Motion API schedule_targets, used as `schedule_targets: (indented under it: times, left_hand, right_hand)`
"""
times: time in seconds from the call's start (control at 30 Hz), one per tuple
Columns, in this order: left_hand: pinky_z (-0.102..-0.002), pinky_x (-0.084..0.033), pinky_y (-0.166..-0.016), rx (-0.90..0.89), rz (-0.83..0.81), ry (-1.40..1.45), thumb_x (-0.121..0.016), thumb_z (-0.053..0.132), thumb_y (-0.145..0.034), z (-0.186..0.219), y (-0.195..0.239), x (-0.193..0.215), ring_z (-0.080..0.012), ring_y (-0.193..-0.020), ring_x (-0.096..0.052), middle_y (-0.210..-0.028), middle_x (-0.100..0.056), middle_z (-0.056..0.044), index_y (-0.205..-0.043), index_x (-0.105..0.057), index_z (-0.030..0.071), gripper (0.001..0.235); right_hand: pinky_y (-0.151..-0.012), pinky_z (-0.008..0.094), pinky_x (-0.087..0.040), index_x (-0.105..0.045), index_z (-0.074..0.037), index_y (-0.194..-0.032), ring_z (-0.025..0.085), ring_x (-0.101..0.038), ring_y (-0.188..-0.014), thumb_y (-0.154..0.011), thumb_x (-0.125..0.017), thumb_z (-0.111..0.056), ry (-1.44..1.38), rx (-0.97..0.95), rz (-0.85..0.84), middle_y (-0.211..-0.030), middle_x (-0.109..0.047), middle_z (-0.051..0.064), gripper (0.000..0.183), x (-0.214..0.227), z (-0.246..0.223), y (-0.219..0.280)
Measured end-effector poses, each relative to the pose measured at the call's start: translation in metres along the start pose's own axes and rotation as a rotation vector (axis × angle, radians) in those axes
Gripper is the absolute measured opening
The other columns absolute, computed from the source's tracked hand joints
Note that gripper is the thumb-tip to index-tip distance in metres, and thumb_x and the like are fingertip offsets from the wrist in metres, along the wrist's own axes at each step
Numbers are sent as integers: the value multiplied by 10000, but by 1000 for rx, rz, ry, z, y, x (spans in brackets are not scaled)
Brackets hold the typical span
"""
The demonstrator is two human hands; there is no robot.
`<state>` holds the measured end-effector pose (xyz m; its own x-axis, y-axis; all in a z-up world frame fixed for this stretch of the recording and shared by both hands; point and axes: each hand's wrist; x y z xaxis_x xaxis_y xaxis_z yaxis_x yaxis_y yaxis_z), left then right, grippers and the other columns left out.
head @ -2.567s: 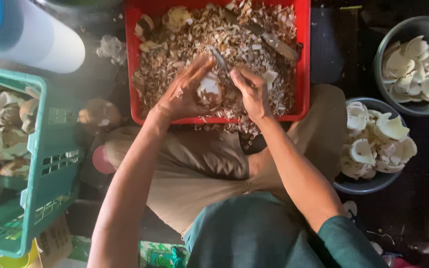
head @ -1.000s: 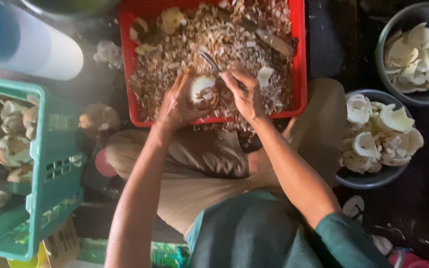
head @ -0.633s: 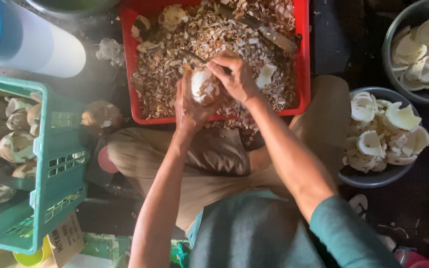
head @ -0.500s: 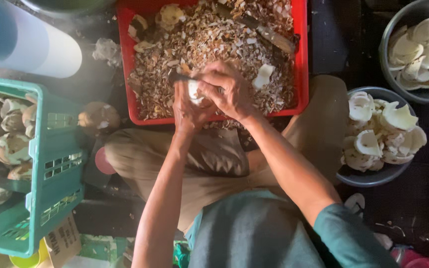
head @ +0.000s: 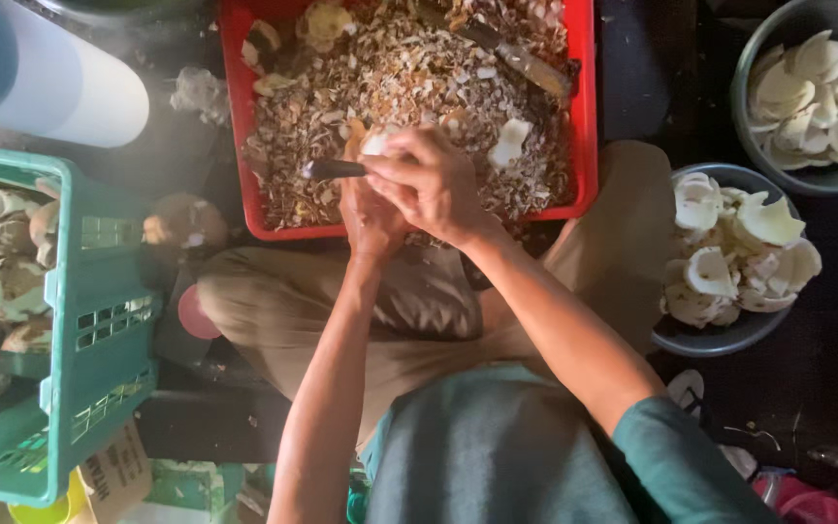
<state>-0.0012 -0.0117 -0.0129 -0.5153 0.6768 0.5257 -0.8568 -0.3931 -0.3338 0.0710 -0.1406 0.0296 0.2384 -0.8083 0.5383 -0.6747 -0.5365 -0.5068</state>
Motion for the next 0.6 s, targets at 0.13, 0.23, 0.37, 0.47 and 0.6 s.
schedule_targets:
  times: [0.13, 0.23, 0.37, 0.47, 0.6]
  left_hand:
    - [-425, -580, -944, 0, 22, 25, -840, 231, -870, -14, 5, -3, -356, -1171, -655, -1316, -590, -197, -1428, -469, 37, 697]
    - [-433, -574, -963, 6, -24, 15, -861, 245, -847, -22, 16, -7, -362, -1198, -641, -1344, -572, -204, -1454, -443, 23, 770]
    - [-444, -565, -988, 27, 7, 63, -891, 263, -816, -13, -1, -1, -370, -1234, -623, -1382, -547, -214, -1489, -408, 4, 868]
    - [-452, -558, -1007, 38, -14, 176, -912, 277, -793, 1, 6, 3, -377, -1262, -609, -1410, -529, -222, -1515, -382, -10, 941]
    - [-462, -529, -1010, 115, -32, -5, -995, 331, -707, 26, -3, 19, -427, -1267, -578, -1400, -507, -261, -1536, -326, -34, 1127]
  right_hand:
    - [-888, 360, -557, -795, -163, -1108, 173, -620, -1000, -1024, -740, -266, 147, 23, -110, -1077, -670, 25, 144, 8, -9, -26]
    - [-948, 321, -569, -787, -213, -1142, 205, -604, -1089, -977, -722, -380, 242, 350, -80, -1108, -644, -11, 244, 5, -13, -15]
    - [-845, 352, -560, -803, -206, -1023, 132, -642, -945, -974, -728, -252, 174, 193, -19, -1082, -689, 4, 101, 5, 1, -29]
    - [-790, 303, -592, -800, -184, -1056, 138, -672, -958, -1026, -700, -223, 41, 101, -86, -1105, -726, 37, 111, 3, 16, -13]
    - [-834, 307, -592, -773, -133, -1073, 158, -696, -993, -1039, -686, -240, -76, -119, 50, -1055, -735, 69, 142, 0, 40, -9]
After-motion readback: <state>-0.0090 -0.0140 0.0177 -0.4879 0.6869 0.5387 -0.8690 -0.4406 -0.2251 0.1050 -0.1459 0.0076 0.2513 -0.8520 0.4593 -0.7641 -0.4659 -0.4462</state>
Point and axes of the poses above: each hand's wrist, its own y-axis away from the middle knuckle, its own x-axis out of the back of the hand, z = x × y
